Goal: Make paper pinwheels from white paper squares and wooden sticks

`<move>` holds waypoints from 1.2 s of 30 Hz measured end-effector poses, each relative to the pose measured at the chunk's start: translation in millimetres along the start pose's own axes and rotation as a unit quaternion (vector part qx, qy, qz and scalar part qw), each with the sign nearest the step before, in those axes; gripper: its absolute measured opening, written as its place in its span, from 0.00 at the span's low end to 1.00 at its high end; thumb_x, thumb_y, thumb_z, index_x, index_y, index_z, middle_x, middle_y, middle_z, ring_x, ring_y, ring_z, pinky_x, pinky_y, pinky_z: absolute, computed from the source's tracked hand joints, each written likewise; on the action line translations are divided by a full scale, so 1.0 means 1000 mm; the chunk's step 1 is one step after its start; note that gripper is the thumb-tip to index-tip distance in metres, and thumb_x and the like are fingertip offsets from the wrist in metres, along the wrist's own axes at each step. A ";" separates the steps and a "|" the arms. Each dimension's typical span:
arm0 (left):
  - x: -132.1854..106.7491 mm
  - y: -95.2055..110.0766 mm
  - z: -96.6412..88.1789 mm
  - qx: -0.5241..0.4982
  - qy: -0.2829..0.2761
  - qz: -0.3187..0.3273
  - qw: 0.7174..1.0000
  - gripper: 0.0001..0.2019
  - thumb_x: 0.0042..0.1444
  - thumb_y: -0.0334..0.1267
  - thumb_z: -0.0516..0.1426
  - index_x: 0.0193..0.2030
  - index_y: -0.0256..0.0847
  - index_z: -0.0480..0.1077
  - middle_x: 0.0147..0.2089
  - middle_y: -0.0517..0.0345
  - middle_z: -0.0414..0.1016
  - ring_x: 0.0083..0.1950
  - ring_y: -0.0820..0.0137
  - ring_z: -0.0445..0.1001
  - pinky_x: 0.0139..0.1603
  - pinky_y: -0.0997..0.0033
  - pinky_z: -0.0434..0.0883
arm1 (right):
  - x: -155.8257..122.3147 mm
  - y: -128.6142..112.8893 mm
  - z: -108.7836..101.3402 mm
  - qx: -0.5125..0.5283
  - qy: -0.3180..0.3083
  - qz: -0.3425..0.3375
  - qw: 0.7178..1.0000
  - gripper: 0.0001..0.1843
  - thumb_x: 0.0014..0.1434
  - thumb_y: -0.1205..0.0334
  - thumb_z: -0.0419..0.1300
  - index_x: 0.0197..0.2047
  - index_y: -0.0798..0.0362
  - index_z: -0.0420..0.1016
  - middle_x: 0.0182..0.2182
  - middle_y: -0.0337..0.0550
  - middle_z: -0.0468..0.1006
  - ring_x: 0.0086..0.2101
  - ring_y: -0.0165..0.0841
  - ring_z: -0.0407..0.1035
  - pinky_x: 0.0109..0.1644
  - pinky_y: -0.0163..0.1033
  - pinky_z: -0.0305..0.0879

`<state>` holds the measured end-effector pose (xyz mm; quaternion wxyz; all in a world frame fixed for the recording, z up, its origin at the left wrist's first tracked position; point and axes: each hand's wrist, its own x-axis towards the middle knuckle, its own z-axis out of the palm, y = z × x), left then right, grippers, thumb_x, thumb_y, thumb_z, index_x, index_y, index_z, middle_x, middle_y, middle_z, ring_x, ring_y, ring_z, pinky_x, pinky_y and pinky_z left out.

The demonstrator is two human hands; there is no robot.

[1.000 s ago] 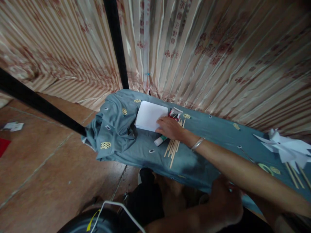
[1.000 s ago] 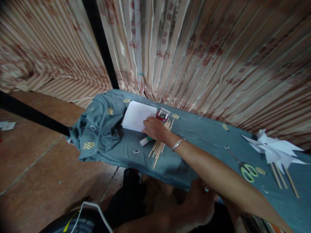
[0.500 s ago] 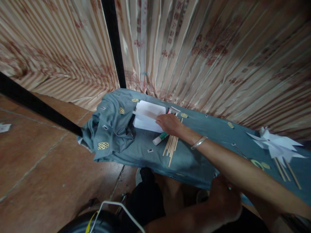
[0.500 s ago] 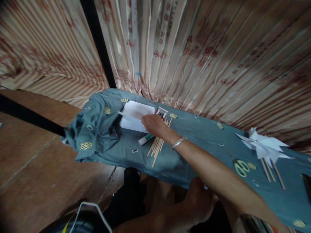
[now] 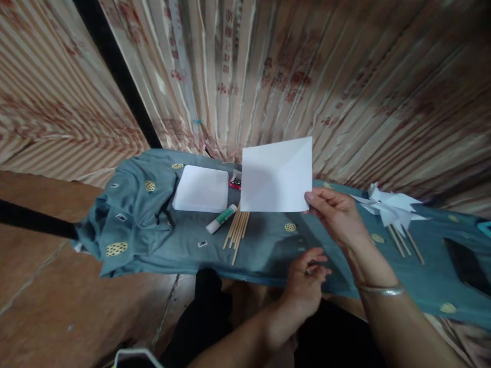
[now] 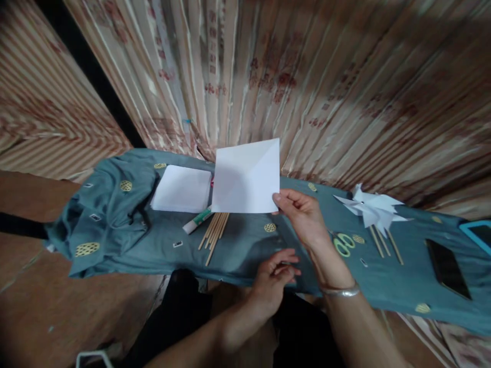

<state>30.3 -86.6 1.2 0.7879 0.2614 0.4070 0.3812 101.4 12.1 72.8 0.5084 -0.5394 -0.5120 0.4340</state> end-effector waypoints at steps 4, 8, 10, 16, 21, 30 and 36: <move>0.000 0.002 -0.019 0.033 0.014 0.027 0.999 0.17 0.55 0.24 0.54 0.51 0.36 0.73 0.48 0.49 0.79 0.39 0.71 0.78 0.43 0.71 0.72 | -0.025 0.032 -0.045 0.011 0.091 0.024 0.995 0.17 0.41 0.47 0.72 0.29 0.50 0.79 0.20 0.34 0.76 0.21 0.28 0.66 0.26 0.35 0.68; 0.006 0.009 -0.038 0.027 0.037 0.075 0.996 0.14 0.51 0.31 0.61 0.46 0.37 0.76 0.45 0.49 0.81 0.37 0.69 0.78 0.41 0.70 0.73 | -0.041 0.049 -0.080 -0.097 0.192 -0.024 0.976 0.16 0.49 0.48 0.68 0.35 0.51 0.80 0.25 0.38 0.80 0.25 0.31 0.70 0.30 0.37 0.69; 0.011 0.016 -0.046 0.025 0.052 0.114 0.992 0.15 0.47 0.35 0.64 0.44 0.36 0.76 0.42 0.49 0.81 0.36 0.69 0.78 0.41 0.70 0.73 | -0.049 0.050 -0.089 -0.195 0.205 -0.084 0.955 0.15 0.56 0.50 0.64 0.39 0.52 0.80 0.29 0.41 0.82 0.28 0.34 0.73 0.34 0.40 0.71; 0.024 0.033 -0.066 0.093 0.118 0.211 0.966 0.25 0.48 0.39 0.64 0.55 0.41 0.71 0.52 0.48 0.77 0.44 0.65 0.77 0.49 0.62 0.74 | -0.071 0.053 -0.079 -0.503 0.049 -0.316 0.803 0.14 0.66 0.67 0.54 0.50 0.60 0.77 0.43 0.54 0.83 0.43 0.41 0.75 0.50 0.49 0.72; 0.025 0.035 -0.083 0.296 0.197 0.326 0.876 0.40 0.51 0.35 0.62 0.70 0.48 0.52 0.70 0.45 0.58 0.66 0.55 0.65 0.59 0.51 0.69 | -0.086 0.072 -0.074 -0.535 -0.018 -0.323 0.780 0.14 0.64 0.70 0.54 0.50 0.60 0.76 0.46 0.55 0.81 0.46 0.43 0.73 0.51 0.50 0.73; 0.018 0.026 -0.086 0.564 0.014 0.365 0.741 0.25 0.57 0.40 0.62 0.61 0.44 0.67 0.64 0.46 0.69 0.69 0.54 0.59 0.67 0.45 0.60 | -0.101 0.091 -0.082 -0.478 -0.065 -0.292 0.826 0.15 0.66 0.69 0.52 0.50 0.55 0.77 0.46 0.53 0.82 0.46 0.42 0.74 0.51 0.52 0.72; 0.018 0.023 -0.080 0.617 -0.032 0.329 0.715 0.15 0.56 0.35 0.63 0.51 0.46 0.75 0.52 0.53 0.80 0.59 0.56 0.71 0.62 0.43 0.58 | -0.112 0.071 -0.070 -0.365 -0.099 -0.290 0.879 0.13 0.63 0.72 0.57 0.50 0.54 0.74 0.41 0.46 0.82 0.43 0.37 0.74 0.50 0.44 0.72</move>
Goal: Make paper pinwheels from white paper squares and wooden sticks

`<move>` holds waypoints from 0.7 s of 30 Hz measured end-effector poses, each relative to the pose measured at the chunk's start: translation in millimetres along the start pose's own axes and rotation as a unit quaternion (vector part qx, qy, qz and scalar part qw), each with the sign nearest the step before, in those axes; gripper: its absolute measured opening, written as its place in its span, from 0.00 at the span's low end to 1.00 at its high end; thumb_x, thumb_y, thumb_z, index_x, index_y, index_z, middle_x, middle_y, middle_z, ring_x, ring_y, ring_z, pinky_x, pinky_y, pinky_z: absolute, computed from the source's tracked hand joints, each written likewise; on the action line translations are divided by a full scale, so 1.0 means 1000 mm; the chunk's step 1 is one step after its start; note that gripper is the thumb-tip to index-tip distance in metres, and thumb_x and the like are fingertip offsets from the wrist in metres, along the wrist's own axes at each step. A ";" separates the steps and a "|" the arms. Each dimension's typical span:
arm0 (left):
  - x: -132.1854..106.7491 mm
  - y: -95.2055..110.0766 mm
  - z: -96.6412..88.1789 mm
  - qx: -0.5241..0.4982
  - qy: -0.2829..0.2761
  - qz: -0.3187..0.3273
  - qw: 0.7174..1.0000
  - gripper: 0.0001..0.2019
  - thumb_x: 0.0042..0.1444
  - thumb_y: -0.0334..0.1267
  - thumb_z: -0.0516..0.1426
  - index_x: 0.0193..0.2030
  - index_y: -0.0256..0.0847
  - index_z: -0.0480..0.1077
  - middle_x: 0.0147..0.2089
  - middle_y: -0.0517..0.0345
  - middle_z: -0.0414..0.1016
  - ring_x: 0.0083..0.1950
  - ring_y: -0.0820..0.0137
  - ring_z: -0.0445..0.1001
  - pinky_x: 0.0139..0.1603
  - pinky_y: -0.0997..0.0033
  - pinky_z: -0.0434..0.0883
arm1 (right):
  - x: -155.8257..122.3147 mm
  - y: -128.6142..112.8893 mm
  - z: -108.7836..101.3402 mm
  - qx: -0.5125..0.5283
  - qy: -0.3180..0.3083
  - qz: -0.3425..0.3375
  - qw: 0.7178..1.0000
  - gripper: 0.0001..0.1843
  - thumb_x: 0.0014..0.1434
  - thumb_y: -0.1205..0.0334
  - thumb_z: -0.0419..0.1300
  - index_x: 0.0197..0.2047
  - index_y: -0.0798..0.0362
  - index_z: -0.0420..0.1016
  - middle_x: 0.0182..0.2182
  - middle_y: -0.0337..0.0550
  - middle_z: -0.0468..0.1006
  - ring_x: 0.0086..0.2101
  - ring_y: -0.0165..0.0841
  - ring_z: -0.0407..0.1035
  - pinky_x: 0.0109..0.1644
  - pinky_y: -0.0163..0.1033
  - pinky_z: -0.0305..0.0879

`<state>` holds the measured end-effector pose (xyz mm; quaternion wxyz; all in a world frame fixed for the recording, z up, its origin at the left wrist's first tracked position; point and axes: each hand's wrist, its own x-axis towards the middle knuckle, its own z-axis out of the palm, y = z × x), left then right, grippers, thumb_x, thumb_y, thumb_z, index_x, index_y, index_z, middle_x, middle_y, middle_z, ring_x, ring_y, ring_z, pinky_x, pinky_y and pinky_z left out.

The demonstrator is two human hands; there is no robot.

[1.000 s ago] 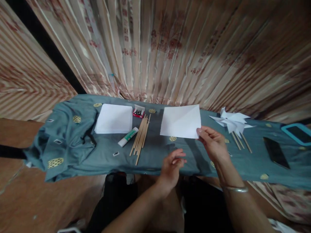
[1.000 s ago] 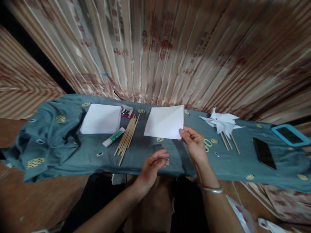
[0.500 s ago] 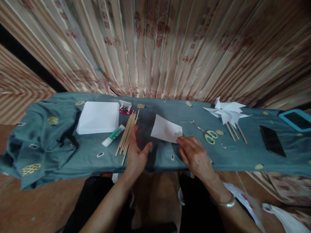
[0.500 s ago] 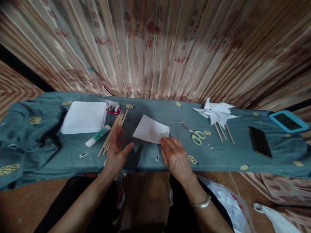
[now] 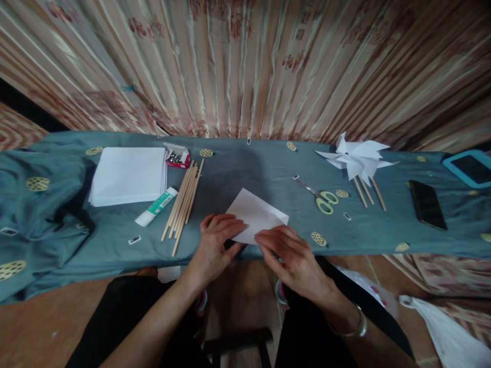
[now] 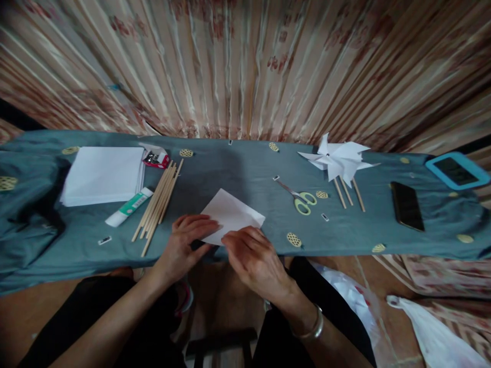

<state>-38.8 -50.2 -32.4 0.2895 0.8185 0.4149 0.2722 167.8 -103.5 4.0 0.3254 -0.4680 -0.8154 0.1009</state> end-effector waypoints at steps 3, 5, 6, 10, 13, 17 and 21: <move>0.000 -0.002 -0.001 0.012 0.004 -0.008 1.000 0.10 0.61 0.33 0.57 0.47 0.46 0.77 0.49 0.56 0.82 0.54 0.60 0.75 0.58 0.47 0.59 | -0.003 0.012 -0.004 0.013 -0.006 0.065 0.998 0.19 0.62 0.67 0.59 0.57 0.54 0.70 0.49 0.50 0.80 0.50 0.40 0.72 0.56 0.48 0.70; 0.000 -0.003 -0.002 0.011 0.006 -0.019 1.000 0.10 0.63 0.33 0.55 0.47 0.45 0.77 0.48 0.55 0.82 0.51 0.61 0.76 0.55 0.50 0.61 | -0.006 0.028 -0.005 0.032 -0.010 0.136 0.990 0.21 0.61 0.65 0.59 0.58 0.53 0.69 0.52 0.50 0.78 0.52 0.41 0.72 0.57 0.49 0.70; 0.001 -0.003 -0.002 0.010 0.007 -0.026 1.000 0.11 0.64 0.34 0.54 0.47 0.44 0.77 0.47 0.54 0.83 0.50 0.61 0.76 0.54 0.52 0.62 | -0.008 0.036 -0.004 0.050 -0.011 0.168 0.984 0.20 0.61 0.64 0.60 0.57 0.52 0.70 0.52 0.49 0.79 0.52 0.41 0.73 0.57 0.49 0.70; 0.008 -0.003 0.000 0.010 0.020 -0.067 0.997 0.12 0.65 0.38 0.53 0.49 0.41 0.76 0.44 0.52 0.83 0.47 0.61 0.77 0.51 0.54 0.67 | -0.005 0.054 0.006 0.104 0.012 0.270 0.957 0.18 0.63 0.59 0.59 0.56 0.50 0.72 0.47 0.46 0.82 0.48 0.39 0.77 0.56 0.48 0.72; 0.014 -0.006 0.001 0.019 0.041 -0.101 0.994 0.16 0.64 0.40 0.54 0.55 0.38 0.73 0.46 0.49 0.82 0.46 0.61 0.78 0.50 0.57 0.71 | 0.003 0.056 0.015 0.075 0.038 0.283 0.955 0.20 0.62 0.58 0.59 0.57 0.52 0.72 0.50 0.48 0.81 0.48 0.41 0.77 0.54 0.48 0.73; 0.018 -0.011 0.001 0.032 0.057 -0.121 0.991 0.21 0.62 0.40 0.56 0.61 0.37 0.67 0.52 0.47 0.80 0.48 0.61 0.79 0.50 0.59 0.73 | 0.012 0.055 0.022 0.014 0.051 0.249 0.967 0.22 0.63 0.58 0.58 0.59 0.55 0.70 0.51 0.52 0.80 0.49 0.42 0.76 0.53 0.49 0.74; 0.020 -0.014 0.002 0.041 0.063 -0.115 0.991 0.23 0.61 0.38 0.56 0.63 0.40 0.63 0.54 0.48 0.79 0.50 0.61 0.78 0.52 0.58 0.73 | 0.013 0.057 0.026 -0.050 0.044 0.182 0.981 0.20 0.66 0.60 0.55 0.59 0.57 0.70 0.52 0.54 0.78 0.52 0.44 0.73 0.58 0.53 0.70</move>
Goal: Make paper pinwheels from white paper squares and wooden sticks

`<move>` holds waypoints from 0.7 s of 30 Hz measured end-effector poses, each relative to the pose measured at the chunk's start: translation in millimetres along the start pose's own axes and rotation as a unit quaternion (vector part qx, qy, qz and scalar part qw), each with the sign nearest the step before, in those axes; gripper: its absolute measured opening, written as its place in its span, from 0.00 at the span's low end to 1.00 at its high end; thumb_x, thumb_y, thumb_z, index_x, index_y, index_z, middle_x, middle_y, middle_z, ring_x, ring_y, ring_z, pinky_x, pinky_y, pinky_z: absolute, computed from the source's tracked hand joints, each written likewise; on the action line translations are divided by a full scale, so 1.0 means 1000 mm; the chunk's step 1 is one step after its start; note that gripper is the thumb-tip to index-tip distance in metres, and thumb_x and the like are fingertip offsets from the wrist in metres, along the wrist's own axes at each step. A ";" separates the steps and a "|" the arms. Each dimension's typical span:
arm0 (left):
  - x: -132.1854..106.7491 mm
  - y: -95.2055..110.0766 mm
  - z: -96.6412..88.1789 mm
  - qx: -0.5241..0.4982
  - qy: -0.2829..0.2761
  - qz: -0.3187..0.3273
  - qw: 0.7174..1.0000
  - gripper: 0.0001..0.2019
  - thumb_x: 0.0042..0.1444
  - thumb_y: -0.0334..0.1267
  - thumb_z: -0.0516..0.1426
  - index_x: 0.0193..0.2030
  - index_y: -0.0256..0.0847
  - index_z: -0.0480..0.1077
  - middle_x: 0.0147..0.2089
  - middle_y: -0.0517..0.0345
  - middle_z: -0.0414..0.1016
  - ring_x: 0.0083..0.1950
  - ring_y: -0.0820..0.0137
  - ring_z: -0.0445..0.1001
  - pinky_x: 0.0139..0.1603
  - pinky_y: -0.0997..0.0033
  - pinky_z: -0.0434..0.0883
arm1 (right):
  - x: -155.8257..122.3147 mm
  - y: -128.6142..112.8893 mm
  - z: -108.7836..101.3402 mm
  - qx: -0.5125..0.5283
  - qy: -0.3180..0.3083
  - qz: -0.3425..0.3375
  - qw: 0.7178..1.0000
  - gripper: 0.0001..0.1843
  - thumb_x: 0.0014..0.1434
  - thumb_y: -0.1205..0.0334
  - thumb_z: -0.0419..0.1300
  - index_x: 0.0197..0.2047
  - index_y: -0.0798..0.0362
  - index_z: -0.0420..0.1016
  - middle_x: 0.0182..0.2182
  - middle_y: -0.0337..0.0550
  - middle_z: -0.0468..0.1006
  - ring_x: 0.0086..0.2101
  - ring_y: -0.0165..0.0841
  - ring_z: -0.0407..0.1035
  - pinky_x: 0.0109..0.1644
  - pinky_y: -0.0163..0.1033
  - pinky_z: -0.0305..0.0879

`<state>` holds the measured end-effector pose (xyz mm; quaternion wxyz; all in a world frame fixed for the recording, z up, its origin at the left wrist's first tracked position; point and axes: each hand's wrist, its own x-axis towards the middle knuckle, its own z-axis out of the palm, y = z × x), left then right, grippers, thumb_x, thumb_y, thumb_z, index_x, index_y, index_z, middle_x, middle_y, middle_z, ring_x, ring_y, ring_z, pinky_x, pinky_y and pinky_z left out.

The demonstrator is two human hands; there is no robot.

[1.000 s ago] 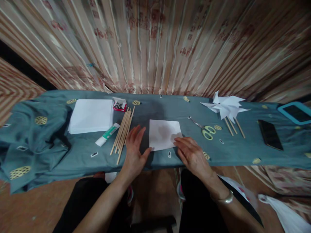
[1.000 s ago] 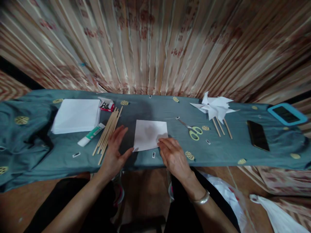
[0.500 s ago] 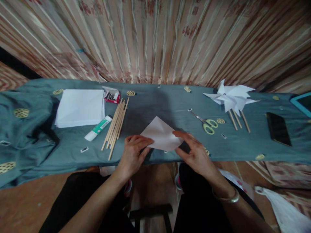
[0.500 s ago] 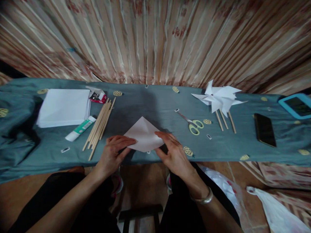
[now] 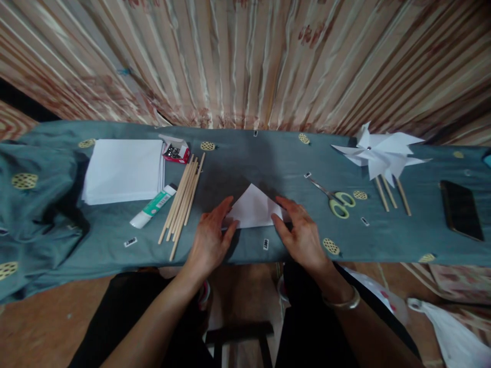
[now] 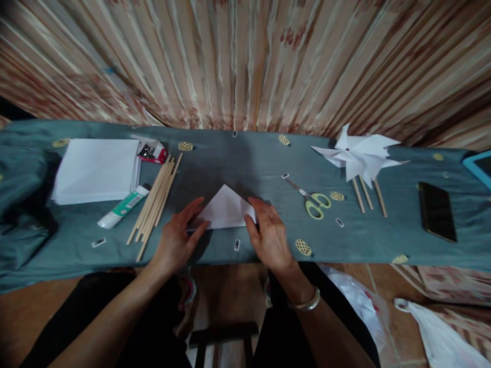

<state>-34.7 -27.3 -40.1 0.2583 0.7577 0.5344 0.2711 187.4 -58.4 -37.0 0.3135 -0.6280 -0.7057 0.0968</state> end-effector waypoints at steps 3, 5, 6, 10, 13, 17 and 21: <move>0.003 -0.001 0.001 0.015 -0.001 0.023 1.000 0.23 0.61 0.37 0.56 0.63 0.40 0.62 0.54 0.47 0.78 0.52 0.60 0.77 0.51 0.57 0.73 | -0.002 0.002 0.003 -0.039 0.002 -0.049 0.998 0.18 0.67 0.62 0.53 0.57 0.56 0.71 0.55 0.55 0.76 0.55 0.45 0.70 0.60 0.55 0.68; 0.004 -0.002 0.001 0.031 -0.007 0.031 0.999 0.23 0.61 0.36 0.56 0.63 0.39 0.62 0.53 0.47 0.78 0.51 0.59 0.77 0.50 0.57 0.73 | -0.004 0.003 0.005 -0.054 -0.003 -0.061 0.997 0.17 0.68 0.62 0.52 0.57 0.53 0.72 0.56 0.55 0.74 0.55 0.46 0.69 0.60 0.56 0.68; 0.004 -0.001 0.001 0.040 -0.010 0.031 0.999 0.23 0.62 0.36 0.56 0.63 0.38 0.62 0.53 0.47 0.78 0.51 0.58 0.77 0.50 0.56 0.73 | -0.004 0.003 0.005 -0.060 -0.009 -0.063 0.996 0.17 0.68 0.63 0.52 0.57 0.52 0.72 0.57 0.54 0.73 0.56 0.46 0.68 0.60 0.56 0.68; 0.004 0.000 0.000 0.064 -0.006 0.041 0.997 0.22 0.62 0.35 0.56 0.62 0.37 0.64 0.55 0.44 0.75 0.53 0.57 0.75 0.50 0.55 0.73 | -0.005 0.002 0.007 -0.098 -0.022 -0.078 0.992 0.17 0.67 0.66 0.51 0.56 0.53 0.73 0.58 0.55 0.71 0.56 0.46 0.67 0.59 0.55 0.68; 0.004 0.002 -0.001 0.069 -0.008 0.059 0.996 0.17 0.62 0.34 0.55 0.58 0.39 0.69 0.55 0.45 0.73 0.50 0.59 0.76 0.49 0.56 0.73 | -0.007 0.000 0.006 -0.135 -0.035 -0.103 0.985 0.17 0.67 0.67 0.50 0.55 0.57 0.73 0.58 0.58 0.71 0.56 0.47 0.67 0.56 0.54 0.69; 0.004 0.002 -0.002 0.086 -0.019 0.079 0.993 0.10 0.63 0.33 0.54 0.46 0.41 0.76 0.54 0.47 0.72 0.42 0.63 0.77 0.45 0.57 0.72 | -0.007 -0.001 0.006 -0.155 -0.064 -0.133 0.977 0.19 0.67 0.69 0.49 0.58 0.58 0.71 0.60 0.60 0.69 0.58 0.48 0.64 0.56 0.53 0.67; 0.004 0.002 -0.001 0.107 -0.021 0.083 0.990 0.10 0.63 0.33 0.54 0.45 0.42 0.77 0.53 0.46 0.73 0.47 0.60 0.76 0.45 0.57 0.71 | -0.005 -0.003 0.008 -0.162 -0.051 -0.156 0.973 0.19 0.67 0.70 0.48 0.57 0.58 0.72 0.58 0.60 0.71 0.58 0.47 0.63 0.57 0.54 0.67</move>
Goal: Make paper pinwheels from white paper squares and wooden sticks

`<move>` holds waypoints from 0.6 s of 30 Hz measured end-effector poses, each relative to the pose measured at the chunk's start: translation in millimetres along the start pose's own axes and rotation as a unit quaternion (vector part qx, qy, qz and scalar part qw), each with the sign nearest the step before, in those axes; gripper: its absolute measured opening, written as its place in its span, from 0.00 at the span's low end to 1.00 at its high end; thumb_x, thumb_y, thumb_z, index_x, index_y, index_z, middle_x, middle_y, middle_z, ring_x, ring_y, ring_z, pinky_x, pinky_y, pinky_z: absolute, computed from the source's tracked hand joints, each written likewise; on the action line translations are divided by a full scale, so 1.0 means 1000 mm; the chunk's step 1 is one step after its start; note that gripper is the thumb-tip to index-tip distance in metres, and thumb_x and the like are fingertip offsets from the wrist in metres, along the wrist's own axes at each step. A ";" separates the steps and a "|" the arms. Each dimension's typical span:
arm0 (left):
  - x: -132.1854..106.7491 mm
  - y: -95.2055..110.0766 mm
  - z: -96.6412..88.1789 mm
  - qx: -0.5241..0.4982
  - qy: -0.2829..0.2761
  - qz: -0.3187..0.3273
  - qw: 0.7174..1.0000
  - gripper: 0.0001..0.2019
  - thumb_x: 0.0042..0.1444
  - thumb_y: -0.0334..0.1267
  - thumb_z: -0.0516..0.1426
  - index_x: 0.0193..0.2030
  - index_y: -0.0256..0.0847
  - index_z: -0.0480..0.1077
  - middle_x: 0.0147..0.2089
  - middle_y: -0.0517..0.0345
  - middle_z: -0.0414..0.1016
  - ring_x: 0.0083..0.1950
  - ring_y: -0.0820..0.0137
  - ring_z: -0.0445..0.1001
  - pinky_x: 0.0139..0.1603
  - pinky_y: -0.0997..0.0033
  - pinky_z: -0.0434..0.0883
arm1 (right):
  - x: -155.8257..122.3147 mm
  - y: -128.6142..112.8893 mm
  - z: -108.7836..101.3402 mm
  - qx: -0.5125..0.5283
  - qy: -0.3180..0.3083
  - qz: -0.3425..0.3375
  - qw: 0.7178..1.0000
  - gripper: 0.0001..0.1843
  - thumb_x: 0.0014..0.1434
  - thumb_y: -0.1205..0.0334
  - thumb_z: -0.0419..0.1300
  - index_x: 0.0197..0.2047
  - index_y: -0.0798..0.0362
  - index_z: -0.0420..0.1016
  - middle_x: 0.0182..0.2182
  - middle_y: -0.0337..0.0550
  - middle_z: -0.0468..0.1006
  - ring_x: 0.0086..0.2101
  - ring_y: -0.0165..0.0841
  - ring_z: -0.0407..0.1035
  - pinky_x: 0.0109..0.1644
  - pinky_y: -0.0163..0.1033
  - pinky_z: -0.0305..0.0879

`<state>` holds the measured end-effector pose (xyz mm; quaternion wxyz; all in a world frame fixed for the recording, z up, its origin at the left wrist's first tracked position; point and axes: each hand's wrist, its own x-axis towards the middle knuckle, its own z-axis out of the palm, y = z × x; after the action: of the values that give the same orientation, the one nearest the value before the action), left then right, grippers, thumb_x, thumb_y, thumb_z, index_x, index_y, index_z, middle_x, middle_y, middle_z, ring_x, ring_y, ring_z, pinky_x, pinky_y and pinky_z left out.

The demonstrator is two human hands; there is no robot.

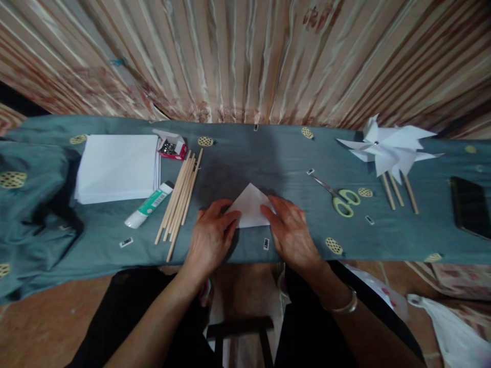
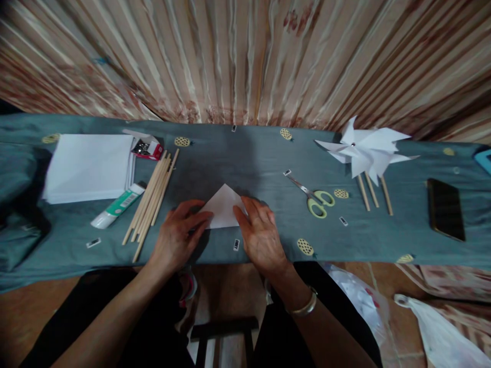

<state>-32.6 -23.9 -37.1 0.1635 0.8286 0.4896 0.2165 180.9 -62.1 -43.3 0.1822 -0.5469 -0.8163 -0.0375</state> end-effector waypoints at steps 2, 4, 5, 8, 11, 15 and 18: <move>0.000 0.000 0.000 0.006 0.002 -0.002 1.000 0.11 0.64 0.35 0.54 0.45 0.43 0.77 0.53 0.47 0.74 0.48 0.59 0.75 0.46 0.56 0.71 | 0.001 -0.003 0.002 -0.003 0.009 -0.015 1.000 0.18 0.67 0.71 0.48 0.56 0.58 0.72 0.57 0.58 0.72 0.58 0.46 0.64 0.57 0.53 0.67; 0.000 -0.001 0.001 0.012 0.005 0.000 1.000 0.11 0.65 0.36 0.53 0.45 0.43 0.77 0.53 0.47 0.74 0.48 0.59 0.74 0.47 0.56 0.71 | 0.002 -0.009 0.003 0.009 0.015 -0.043 0.999 0.18 0.67 0.71 0.49 0.55 0.59 0.73 0.57 0.58 0.73 0.57 0.45 0.64 0.58 0.51 0.68; 0.000 -0.001 0.001 0.014 0.006 0.003 1.000 0.11 0.65 0.37 0.53 0.46 0.43 0.78 0.53 0.47 0.74 0.49 0.58 0.74 0.47 0.56 0.71 | 0.002 -0.012 0.004 0.019 0.013 -0.057 0.998 0.18 0.66 0.72 0.49 0.55 0.60 0.73 0.56 0.58 0.74 0.57 0.44 0.65 0.58 0.50 0.68; 0.000 -0.001 0.002 0.017 0.008 0.006 1.000 0.11 0.64 0.36 0.53 0.46 0.43 0.77 0.52 0.47 0.74 0.50 0.58 0.73 0.47 0.56 0.71 | 0.000 -0.021 0.004 0.048 -0.014 -0.083 0.995 0.20 0.66 0.73 0.48 0.56 0.60 0.73 0.55 0.57 0.75 0.56 0.43 0.67 0.59 0.50 0.69; 0.001 -0.001 0.002 0.021 0.003 0.002 1.000 0.11 0.64 0.36 0.53 0.46 0.44 0.77 0.53 0.48 0.74 0.50 0.58 0.73 0.48 0.56 0.71 | -0.004 -0.024 0.002 0.068 -0.036 -0.076 0.994 0.21 0.65 0.74 0.48 0.58 0.58 0.72 0.55 0.57 0.75 0.56 0.44 0.68 0.59 0.53 0.69; 0.000 -0.001 0.002 0.014 -0.007 -0.002 1.000 0.12 0.65 0.37 0.52 0.46 0.44 0.77 0.53 0.47 0.74 0.50 0.57 0.72 0.48 0.55 0.71 | -0.013 -0.014 -0.005 0.065 -0.029 -0.064 0.995 0.20 0.65 0.75 0.49 0.56 0.59 0.74 0.54 0.56 0.77 0.55 0.43 0.69 0.60 0.51 0.70; -0.001 -0.001 0.001 0.011 -0.012 -0.004 1.000 0.13 0.65 0.36 0.52 0.47 0.43 0.78 0.53 0.46 0.74 0.50 0.55 0.72 0.48 0.53 0.71 | -0.023 0.001 -0.012 0.054 -0.021 -0.046 0.997 0.18 0.66 0.73 0.50 0.54 0.59 0.76 0.54 0.55 0.78 0.55 0.44 0.69 0.60 0.51 0.71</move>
<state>-33.2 -24.3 -38.6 0.1612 0.8312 0.4929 0.2006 192.5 -85.2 -40.2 0.1923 -0.4992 -0.8448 0.0097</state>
